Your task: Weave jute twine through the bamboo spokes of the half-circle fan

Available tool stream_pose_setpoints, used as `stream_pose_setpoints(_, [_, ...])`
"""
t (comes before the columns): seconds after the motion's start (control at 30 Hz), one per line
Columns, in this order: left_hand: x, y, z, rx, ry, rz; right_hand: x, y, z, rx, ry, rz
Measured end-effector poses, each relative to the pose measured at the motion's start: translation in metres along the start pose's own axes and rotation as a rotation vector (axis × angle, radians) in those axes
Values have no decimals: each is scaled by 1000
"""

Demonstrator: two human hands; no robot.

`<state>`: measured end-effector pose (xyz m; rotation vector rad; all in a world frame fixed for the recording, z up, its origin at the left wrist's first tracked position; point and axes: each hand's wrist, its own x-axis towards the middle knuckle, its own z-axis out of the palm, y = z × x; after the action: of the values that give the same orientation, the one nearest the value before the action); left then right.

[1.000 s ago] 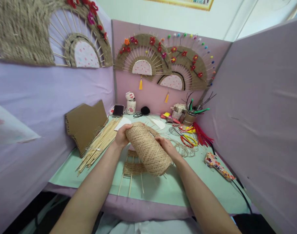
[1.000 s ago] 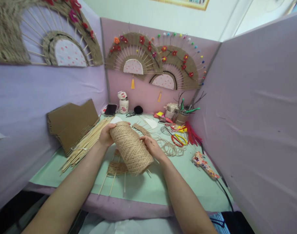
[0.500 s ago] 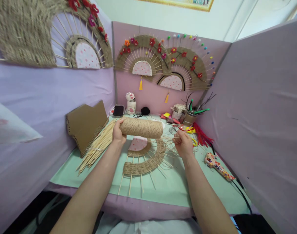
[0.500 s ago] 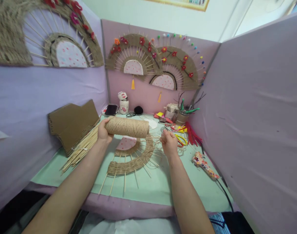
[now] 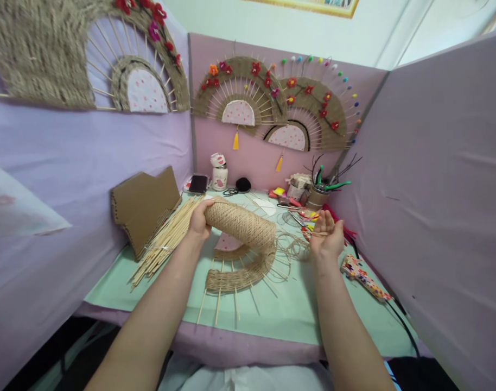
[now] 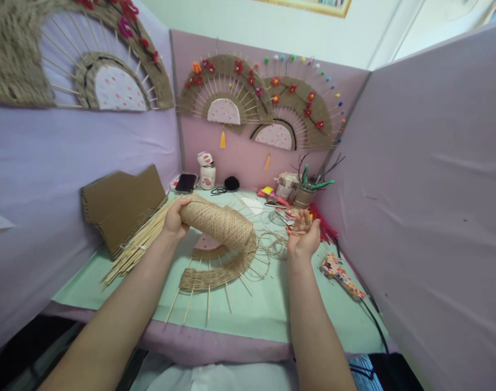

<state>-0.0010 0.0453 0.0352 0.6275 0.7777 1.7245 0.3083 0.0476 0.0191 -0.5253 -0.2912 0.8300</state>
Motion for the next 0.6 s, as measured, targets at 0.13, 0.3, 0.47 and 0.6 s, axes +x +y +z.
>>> stream_pose_setpoints(0.13, [3, -4, 1, -33, 151, 90, -8, 2, 3, -74, -42, -164])
stream_pose_setpoints(0.3, [10, 7, -8, -201, 305, 166, 6, 1, -6, -217, -4, -366])
stream_pose_setpoints(0.47, [15, 24, -21, -369, 338, 44, 34, -13, -27, -607, 137, -628])
stream_pose_setpoints(0.6, [13, 27, -23, -435, 271, -55, 27, -8, -25, -841, 112, -629])
